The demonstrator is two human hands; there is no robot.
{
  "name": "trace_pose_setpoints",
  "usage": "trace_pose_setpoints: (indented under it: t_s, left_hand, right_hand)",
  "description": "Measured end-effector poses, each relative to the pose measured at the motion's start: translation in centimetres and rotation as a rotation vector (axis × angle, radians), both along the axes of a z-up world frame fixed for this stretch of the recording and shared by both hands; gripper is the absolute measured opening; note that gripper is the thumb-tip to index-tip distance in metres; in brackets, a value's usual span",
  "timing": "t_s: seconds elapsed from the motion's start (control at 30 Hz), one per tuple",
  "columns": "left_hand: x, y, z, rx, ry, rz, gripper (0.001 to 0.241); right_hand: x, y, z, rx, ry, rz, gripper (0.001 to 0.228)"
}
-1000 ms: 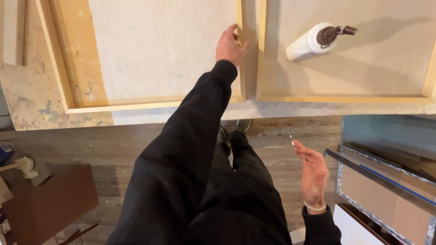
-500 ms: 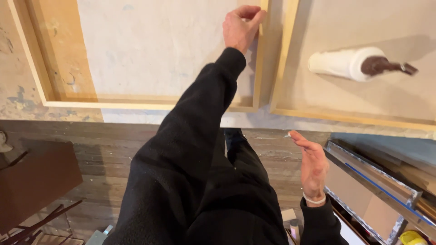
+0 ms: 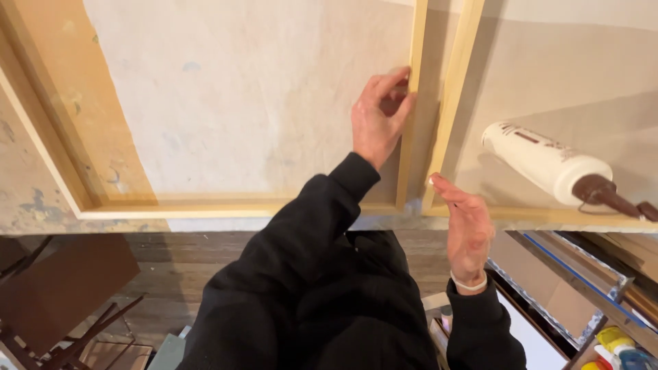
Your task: The person works at a workbench with wooden picture frames. They fit frame pieces together, pick up a wood strip and hold it against a frame edge, then apply wood glue from a squeeze bottle along a frame joint and press the pieces together, adjusting the assembled frame on the bench.
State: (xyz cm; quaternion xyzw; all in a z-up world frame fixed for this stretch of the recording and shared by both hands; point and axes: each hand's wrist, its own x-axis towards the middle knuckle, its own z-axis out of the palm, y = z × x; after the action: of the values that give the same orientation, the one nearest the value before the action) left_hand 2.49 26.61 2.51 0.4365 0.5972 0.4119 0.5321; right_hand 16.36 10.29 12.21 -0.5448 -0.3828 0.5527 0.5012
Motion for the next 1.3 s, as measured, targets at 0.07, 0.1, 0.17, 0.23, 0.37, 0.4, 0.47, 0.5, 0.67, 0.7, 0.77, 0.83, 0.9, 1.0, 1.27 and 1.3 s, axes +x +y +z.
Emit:
trace_pose_setpoints:
  t_s: [0.07, 0.1, 0.17, 0.23, 0.37, 0.4, 0.47, 0.5, 0.67, 0.7, 0.77, 0.83, 0.9, 1.0, 1.27, 1.3]
  left_hand:
    - [0.0, 0.0, 0.3, -0.032, -0.055, -0.003, 0.043]
    - [0.0, 0.0, 0.4, -0.036, -0.07, -0.003, 0.043]
    - [0.1, 0.3, 0.3, -0.042, -0.083, 0.0, 0.043]
    - [0.1, 0.2, 0.4, -0.026, -0.043, -0.013, 0.044]
    - [0.6, -0.5, -1.5, -0.045, -0.07, 0.034, 0.043]
    - [0.7, -0.6, -1.7, -0.062, -0.112, 0.059, 0.042]
    - [0.9, -0.7, -1.9, -0.082, -0.154, 0.087, 0.041]
    - [1.0, -0.8, -1.9, -0.085, -0.162, 0.095, 0.04]
    - [1.5, -0.7, -2.6, -0.1, -0.171, 0.13, 0.039]
    - [1.6, -0.6, -2.4, -0.103, -0.171, 0.132, 0.042]
    - [1.7, -0.4, -2.0, -0.103, -0.168, 0.137, 0.044]
    - [1.6, -0.4, -1.6, -0.069, -0.137, 0.137, 0.043]
    - [1.3, -0.3, -1.0, -0.06, -0.115, 0.118, 0.043]
    - [1.2, -0.3, -0.6, -0.049, -0.097, 0.099, 0.042]
    - [1.0, -0.1, -1.6, -0.055, -0.16, 0.119, 0.038]
    - [0.8, 0.0, -1.4, -0.053, -0.163, 0.109, 0.039]
  right_hand:
    - [-0.1, 1.1, -0.3, -0.032, -0.004, -0.034, 0.084]
    - [-0.2, 1.5, -0.6, -0.029, 0.007, -0.054, 0.081]
    - [-0.2, 2.9, -1.3, -0.029, 0.019, -0.073, 0.079]
    - [-0.5, 4.2, -1.9, 0.003, -0.028, -0.07, 0.075]
    - [-0.2, 6.5, -4.2, 0.066, -0.054, -0.09, 0.086]
    - [-0.2, 6.8, -4.4, 0.074, -0.063, -0.084, 0.084]
    - [-0.1, 7.4, -4.5, 0.08, -0.072, -0.076, 0.082]
    - [0.0, 7.7, -4.5, 0.068, -0.093, -0.079, 0.083]
    - [0.3, 9.1, -4.9, 0.067, -0.153, -0.069, 0.083]
    - [0.4, 9.2, -5.0, 0.047, -0.16, -0.076, 0.084]
    - [0.3, 9.7, -4.9, 0.028, -0.163, -0.08, 0.086]
    - [0.0, 10.3, -4.6, 0.011, -0.126, -0.101, 0.081]
    - [-0.8, 11.1, -4.1, -0.006, -0.095, -0.116, 0.079]
    - [-1.6, 12.1, -4.2, -0.013, -0.055, -0.134, 0.077]
    - [-1.3, 12.5, -5.7, 0.015, -0.044, -0.088, 0.073]
    - [-1.3, 12.5, -5.8, 0.013, -0.041, -0.086, 0.073]
